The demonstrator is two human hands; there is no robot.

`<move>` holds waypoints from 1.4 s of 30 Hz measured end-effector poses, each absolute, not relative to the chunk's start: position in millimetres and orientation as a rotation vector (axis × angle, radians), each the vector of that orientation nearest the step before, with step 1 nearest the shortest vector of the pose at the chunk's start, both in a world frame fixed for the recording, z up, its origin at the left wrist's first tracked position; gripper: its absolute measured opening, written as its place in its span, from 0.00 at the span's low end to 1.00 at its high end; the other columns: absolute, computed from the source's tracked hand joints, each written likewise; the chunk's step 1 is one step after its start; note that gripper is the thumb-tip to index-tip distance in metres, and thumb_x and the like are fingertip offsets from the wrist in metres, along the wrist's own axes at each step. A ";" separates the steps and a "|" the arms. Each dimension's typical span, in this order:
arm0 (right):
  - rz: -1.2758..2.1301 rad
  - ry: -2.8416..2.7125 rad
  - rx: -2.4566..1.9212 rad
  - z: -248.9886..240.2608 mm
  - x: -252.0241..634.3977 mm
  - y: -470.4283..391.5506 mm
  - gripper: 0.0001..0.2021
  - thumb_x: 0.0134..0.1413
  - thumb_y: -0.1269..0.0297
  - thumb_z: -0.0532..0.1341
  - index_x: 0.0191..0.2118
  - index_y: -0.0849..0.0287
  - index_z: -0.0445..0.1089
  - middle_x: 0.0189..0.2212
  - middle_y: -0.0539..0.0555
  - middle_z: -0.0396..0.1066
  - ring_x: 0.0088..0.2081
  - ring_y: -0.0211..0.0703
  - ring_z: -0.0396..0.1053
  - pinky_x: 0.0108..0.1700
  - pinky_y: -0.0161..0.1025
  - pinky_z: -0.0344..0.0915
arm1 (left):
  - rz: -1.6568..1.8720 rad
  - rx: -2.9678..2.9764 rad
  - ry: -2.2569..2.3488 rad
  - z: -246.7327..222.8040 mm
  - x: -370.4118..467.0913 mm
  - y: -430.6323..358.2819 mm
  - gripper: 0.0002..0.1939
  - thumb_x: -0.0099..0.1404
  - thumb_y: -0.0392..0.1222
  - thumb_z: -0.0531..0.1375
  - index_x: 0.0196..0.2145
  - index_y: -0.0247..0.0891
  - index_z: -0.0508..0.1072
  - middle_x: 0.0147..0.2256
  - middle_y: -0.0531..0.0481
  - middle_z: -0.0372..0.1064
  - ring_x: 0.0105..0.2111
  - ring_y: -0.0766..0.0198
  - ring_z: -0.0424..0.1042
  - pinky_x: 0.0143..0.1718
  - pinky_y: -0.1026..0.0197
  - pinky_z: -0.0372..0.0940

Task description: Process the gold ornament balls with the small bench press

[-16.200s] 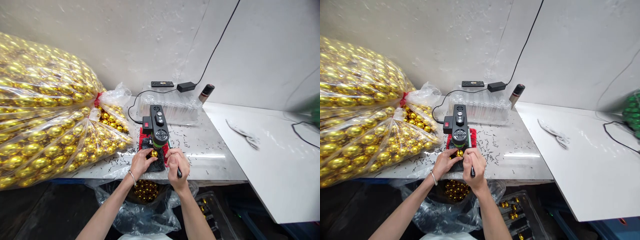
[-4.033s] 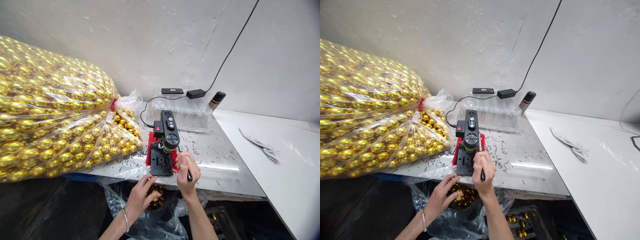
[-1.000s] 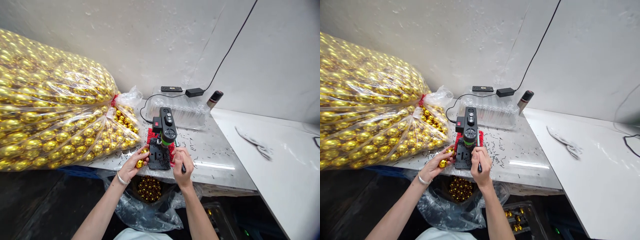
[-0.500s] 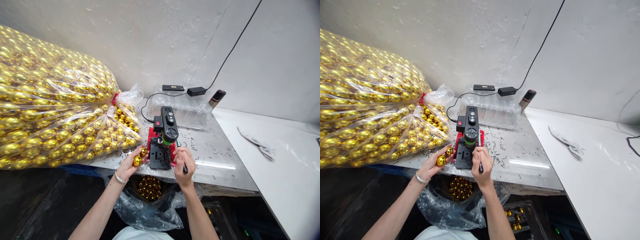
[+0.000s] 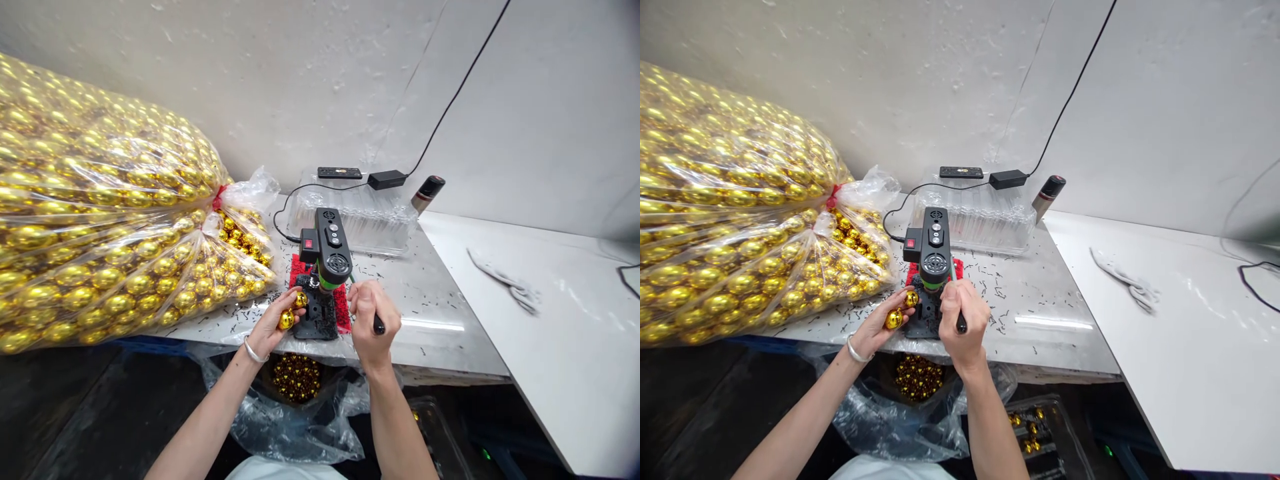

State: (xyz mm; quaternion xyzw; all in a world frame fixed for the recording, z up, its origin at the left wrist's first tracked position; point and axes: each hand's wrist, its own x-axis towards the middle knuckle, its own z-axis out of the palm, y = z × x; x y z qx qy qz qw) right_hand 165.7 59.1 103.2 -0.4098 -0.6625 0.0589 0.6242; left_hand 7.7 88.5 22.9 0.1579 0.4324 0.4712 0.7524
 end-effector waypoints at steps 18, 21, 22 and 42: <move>0.123 -1.537 -0.925 106.8 167.8 61.7 0.15 0.61 0.72 0.50 0.22 0.57 0.57 0.19 0.48 0.58 0.25 0.36 0.61 0.28 0.37 0.58 | 1.172 0.949 1.205 1.2 33.8 96.1 0.15 0.48 0.34 0.69 0.36 0.38 0.76 0.34 0.49 0.76 0.37 0.61 0.73 0.43 0.61 0.65; 0.109 -1.554 -0.922 106.1 168.0 60.2 0.15 0.60 0.73 0.50 0.22 0.57 0.57 0.20 0.49 0.60 0.26 0.36 0.62 0.29 0.37 0.58 | 1.152 1.117 1.282 -3.4 34.0 94.7 0.16 0.50 0.37 0.69 0.38 0.40 0.76 0.36 0.49 0.76 0.41 0.58 0.73 0.49 0.58 0.62; 0.105 -1.556 -0.923 105.9 168.0 59.9 0.15 0.60 0.73 0.50 0.22 0.57 0.58 0.20 0.49 0.60 0.26 0.36 0.62 0.29 0.37 0.58 | 1.147 1.139 1.293 -4.3 33.9 93.9 0.16 0.50 0.38 0.69 0.39 0.41 0.76 0.36 0.49 0.76 0.42 0.58 0.73 0.49 0.58 0.62; 0.063 -1.698 -0.852 54.8 175.7 50.2 0.11 0.59 0.76 0.48 0.27 0.58 0.58 0.24 0.51 0.61 0.31 0.38 0.64 0.31 0.36 0.62 | 1.080 1.314 1.365 0.8 31.3 87.1 0.15 0.46 0.38 0.71 0.35 0.46 0.79 0.35 0.46 0.75 0.44 0.49 0.68 0.47 0.58 0.60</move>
